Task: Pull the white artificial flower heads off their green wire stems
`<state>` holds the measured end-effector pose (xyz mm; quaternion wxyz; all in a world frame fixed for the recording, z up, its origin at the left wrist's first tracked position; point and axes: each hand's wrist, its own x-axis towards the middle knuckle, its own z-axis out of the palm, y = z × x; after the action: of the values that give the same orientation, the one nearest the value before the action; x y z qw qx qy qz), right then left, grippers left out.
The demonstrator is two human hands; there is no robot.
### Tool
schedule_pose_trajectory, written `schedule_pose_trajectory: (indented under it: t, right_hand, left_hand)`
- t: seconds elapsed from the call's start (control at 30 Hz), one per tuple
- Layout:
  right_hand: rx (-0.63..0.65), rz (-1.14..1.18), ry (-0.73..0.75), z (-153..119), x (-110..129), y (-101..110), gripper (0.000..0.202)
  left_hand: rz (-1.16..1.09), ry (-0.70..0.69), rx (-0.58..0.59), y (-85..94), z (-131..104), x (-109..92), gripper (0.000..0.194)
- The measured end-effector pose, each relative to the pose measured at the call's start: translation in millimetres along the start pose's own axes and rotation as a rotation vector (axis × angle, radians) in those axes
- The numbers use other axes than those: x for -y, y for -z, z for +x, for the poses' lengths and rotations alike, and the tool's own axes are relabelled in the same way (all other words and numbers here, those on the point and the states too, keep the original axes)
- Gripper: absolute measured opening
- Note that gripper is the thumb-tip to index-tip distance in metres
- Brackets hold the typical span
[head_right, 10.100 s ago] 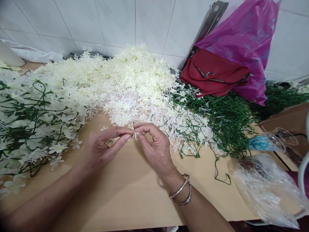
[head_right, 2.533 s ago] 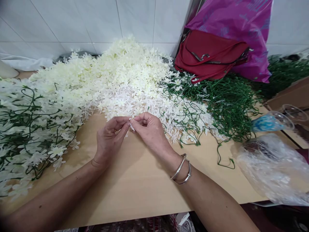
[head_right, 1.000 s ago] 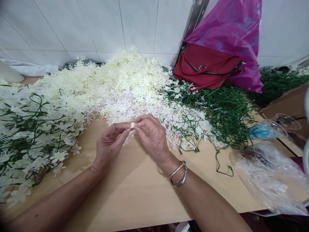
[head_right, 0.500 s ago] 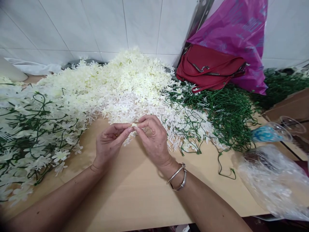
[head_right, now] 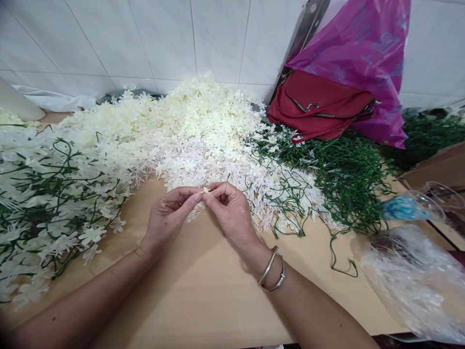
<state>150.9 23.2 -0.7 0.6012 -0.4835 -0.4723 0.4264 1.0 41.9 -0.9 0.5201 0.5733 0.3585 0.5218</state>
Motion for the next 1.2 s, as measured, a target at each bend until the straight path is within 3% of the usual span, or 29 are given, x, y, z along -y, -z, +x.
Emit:
schedule_pose_trajectory:
  t: [0.17, 0.47, 0.57, 0.77, 1.0, 1.2]
  right_hand:
    - [0.008, -0.043, 0.174, 3, 8, 6, 0.019]
    - [-0.005, -0.136, 0.15, 7, 11, 14, 0.016]
    - [-0.015, -0.163, 0.182, 6, 12, 16, 0.027]
    - [0.088, -0.297, 0.29, 5, 16, 19, 0.01]
    - [0.2, -0.348, 0.31, 6, 20, 24, 0.017]
    - [0.117, -0.337, 0.381, 5, 17, 22, 0.011]
  left_hand:
    - [0.02, -0.012, 0.069, 1.0, 2, -3, 0.018]
    - [0.008, -0.054, 0.11, 1.5, -2, 3, 0.022]
    - [0.037, -0.067, 0.107, 1.8, -2, 4, 0.021]
    - [0.022, -0.082, 0.097, 1.8, -2, 1, 0.016]
    - [-0.018, -0.017, 0.036, 2.9, 1, 0, 0.017]
    - [0.036, -0.033, 0.079, 3.5, -1, 1, 0.017]
